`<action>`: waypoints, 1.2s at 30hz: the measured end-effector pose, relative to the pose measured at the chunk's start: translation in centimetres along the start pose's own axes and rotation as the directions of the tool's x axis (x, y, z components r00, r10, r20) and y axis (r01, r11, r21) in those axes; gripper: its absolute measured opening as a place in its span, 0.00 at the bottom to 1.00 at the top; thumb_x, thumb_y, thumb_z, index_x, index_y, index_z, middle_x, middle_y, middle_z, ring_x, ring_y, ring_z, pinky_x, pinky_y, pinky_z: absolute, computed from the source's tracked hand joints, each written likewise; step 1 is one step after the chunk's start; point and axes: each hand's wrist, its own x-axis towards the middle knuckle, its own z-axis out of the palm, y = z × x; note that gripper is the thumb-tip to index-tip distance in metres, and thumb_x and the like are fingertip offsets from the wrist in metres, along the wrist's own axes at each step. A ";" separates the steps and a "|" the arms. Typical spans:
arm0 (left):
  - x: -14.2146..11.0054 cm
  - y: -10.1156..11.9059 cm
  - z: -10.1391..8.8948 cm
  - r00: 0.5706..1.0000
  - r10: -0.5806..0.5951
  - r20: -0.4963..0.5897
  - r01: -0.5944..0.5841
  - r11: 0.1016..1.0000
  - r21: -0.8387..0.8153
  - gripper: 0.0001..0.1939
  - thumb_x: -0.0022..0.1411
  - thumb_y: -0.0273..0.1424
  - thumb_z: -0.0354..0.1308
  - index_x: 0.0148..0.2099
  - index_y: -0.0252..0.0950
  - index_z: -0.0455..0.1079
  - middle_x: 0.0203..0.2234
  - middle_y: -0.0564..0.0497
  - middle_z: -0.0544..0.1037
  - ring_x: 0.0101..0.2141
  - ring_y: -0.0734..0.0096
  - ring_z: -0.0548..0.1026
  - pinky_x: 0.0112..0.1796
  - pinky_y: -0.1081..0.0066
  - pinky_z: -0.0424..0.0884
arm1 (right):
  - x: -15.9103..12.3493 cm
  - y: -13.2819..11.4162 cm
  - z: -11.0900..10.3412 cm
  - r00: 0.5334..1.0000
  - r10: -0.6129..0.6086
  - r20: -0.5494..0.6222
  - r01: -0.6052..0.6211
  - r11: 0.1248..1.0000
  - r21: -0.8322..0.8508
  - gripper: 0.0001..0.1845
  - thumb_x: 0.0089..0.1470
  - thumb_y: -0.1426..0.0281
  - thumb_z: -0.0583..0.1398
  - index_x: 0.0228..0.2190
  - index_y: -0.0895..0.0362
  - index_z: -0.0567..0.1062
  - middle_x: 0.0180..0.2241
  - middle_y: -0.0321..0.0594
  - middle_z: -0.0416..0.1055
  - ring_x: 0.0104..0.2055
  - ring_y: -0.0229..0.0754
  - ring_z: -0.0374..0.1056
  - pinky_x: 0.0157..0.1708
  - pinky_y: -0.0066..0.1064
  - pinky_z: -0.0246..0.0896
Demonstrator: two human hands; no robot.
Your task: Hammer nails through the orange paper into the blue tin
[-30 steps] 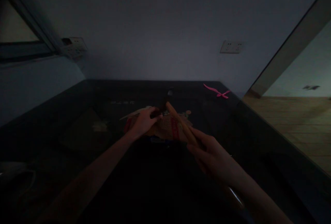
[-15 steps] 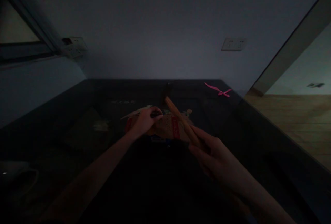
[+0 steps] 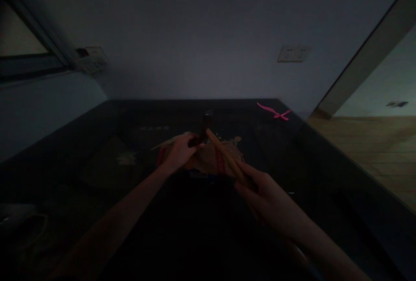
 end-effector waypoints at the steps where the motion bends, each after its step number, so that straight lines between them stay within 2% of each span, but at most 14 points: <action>1: 0.0 0.0 0.0 1.000 0.003 0.000 -0.003 1.000 0.005 0.04 0.56 0.26 0.62 0.36 0.35 0.74 0.32 0.50 0.81 0.35 0.65 0.78 0.39 0.68 0.73 | 0.0 0.1 0.0 1.000 0.001 0.003 -0.001 1.000 -0.008 0.25 0.51 0.65 0.64 0.52 0.50 0.75 0.42 0.40 0.79 0.47 0.56 0.72 0.42 0.42 0.71; 5: 0.1 -0.2 0.1 1.000 0.019 -0.006 -0.019 1.000 0.001 0.03 0.57 0.27 0.62 0.36 0.36 0.74 0.33 0.49 0.81 0.35 0.65 0.78 0.39 0.67 0.73 | -0.2 0.0 -0.2 1.000 0.014 -0.016 -0.014 1.000 0.020 0.27 0.52 0.64 0.63 0.54 0.50 0.72 0.43 0.40 0.78 0.48 0.56 0.71 0.45 0.45 0.70; 8: 0.1 -0.4 0.2 1.000 0.019 -0.015 -0.019 1.000 -0.001 0.03 0.57 0.28 0.62 0.37 0.36 0.73 0.33 0.49 0.80 0.35 0.65 0.78 0.39 0.66 0.73 | -0.3 -0.1 -0.2 1.000 0.016 -0.026 -0.015 1.000 0.017 0.27 0.53 0.64 0.63 0.55 0.51 0.71 0.39 0.40 0.78 0.45 0.52 0.73 0.44 0.40 0.69; 12: 0.0 -0.3 0.1 1.000 0.012 -0.013 -0.011 1.000 0.029 0.04 0.57 0.27 0.62 0.37 0.36 0.74 0.33 0.49 0.81 0.35 0.64 0.78 0.39 0.66 0.73 | 0.0 0.1 0.0 0.999 0.041 0.009 -0.041 0.998 0.041 0.25 0.49 0.67 0.64 0.51 0.50 0.76 0.22 0.34 0.74 0.31 0.49 0.74 0.27 0.33 0.71; 15: 0.0 -0.2 0.0 1.000 0.022 -0.012 -0.022 1.000 0.020 0.04 0.57 0.26 0.62 0.37 0.35 0.74 0.32 0.49 0.81 0.35 0.65 0.78 0.39 0.67 0.73 | -0.1 0.0 -0.1 0.998 0.063 0.021 -0.065 0.993 0.094 0.28 0.48 0.68 0.65 0.53 0.48 0.74 0.19 0.32 0.72 0.21 0.43 0.69 0.16 0.28 0.64; 18: 0.0 0.0 0.0 1.000 0.017 -0.013 -0.017 1.000 -0.005 0.03 0.57 0.25 0.62 0.36 0.35 0.73 0.32 0.49 0.80 0.35 0.66 0.78 0.39 0.67 0.73 | -0.2 -0.1 -0.1 0.998 0.070 0.007 -0.070 0.994 0.088 0.30 0.49 0.67 0.64 0.56 0.49 0.71 0.20 0.32 0.71 0.17 0.38 0.62 0.12 0.25 0.58; 21: 0.0 0.1 0.1 1.000 -0.003 -0.009 0.003 1.000 -0.012 0.04 0.56 0.26 0.62 0.36 0.34 0.74 0.32 0.49 0.80 0.34 0.65 0.78 0.38 0.68 0.72 | -0.1 0.1 -0.1 0.997 0.064 0.032 -0.064 0.998 0.000 0.29 0.52 0.66 0.61 0.56 0.52 0.70 0.19 0.31 0.68 0.16 0.35 0.58 0.12 0.24 0.55; 24: 0.1 0.1 0.0 1.000 -0.022 0.002 0.022 1.000 -0.010 0.05 0.56 0.24 0.62 0.37 0.34 0.74 0.32 0.49 0.80 0.34 0.66 0.78 0.38 0.68 0.72 | 0.0 0.1 -0.1 0.996 0.055 0.075 -0.048 0.995 -0.086 0.28 0.54 0.65 0.59 0.56 0.57 0.70 0.22 0.33 0.70 0.18 0.35 0.60 0.14 0.24 0.58; 29: 0.2 0.3 0.0 0.999 -0.041 0.005 0.041 0.999 0.013 0.04 0.56 0.24 0.62 0.36 0.34 0.74 0.32 0.49 0.80 0.35 0.66 0.78 0.39 0.68 0.72 | -0.1 0.3 -0.4 0.996 0.076 0.040 -0.072 0.994 -0.086 0.31 0.55 0.62 0.57 0.59 0.57 0.65 0.26 0.36 0.72 0.23 0.39 0.66 0.18 0.27 0.62; 32: 0.2 0.4 0.0 0.998 -0.058 -0.002 0.058 0.998 0.021 0.05 0.56 0.23 0.63 0.37 0.34 0.74 0.33 0.49 0.81 0.35 0.66 0.78 0.39 0.69 0.72 | 0.1 0.5 -0.3 0.994 0.081 0.073 -0.073 0.993 -0.097 0.32 0.55 0.62 0.57 0.60 0.56 0.65 0.22 0.33 0.69 0.19 0.38 0.63 0.16 0.27 0.60; 36: 0.2 0.5 -0.1 0.998 -0.057 -0.008 0.057 0.998 0.028 0.06 0.55 0.23 0.63 0.38 0.34 0.75 0.34 0.49 0.81 0.35 0.66 0.78 0.39 0.70 0.72 | 0.3 0.3 -0.2 0.994 0.055 0.099 -0.046 0.995 -0.089 0.30 0.53 0.63 0.58 0.57 0.57 0.69 0.22 0.33 0.68 0.19 0.37 0.61 0.16 0.27 0.59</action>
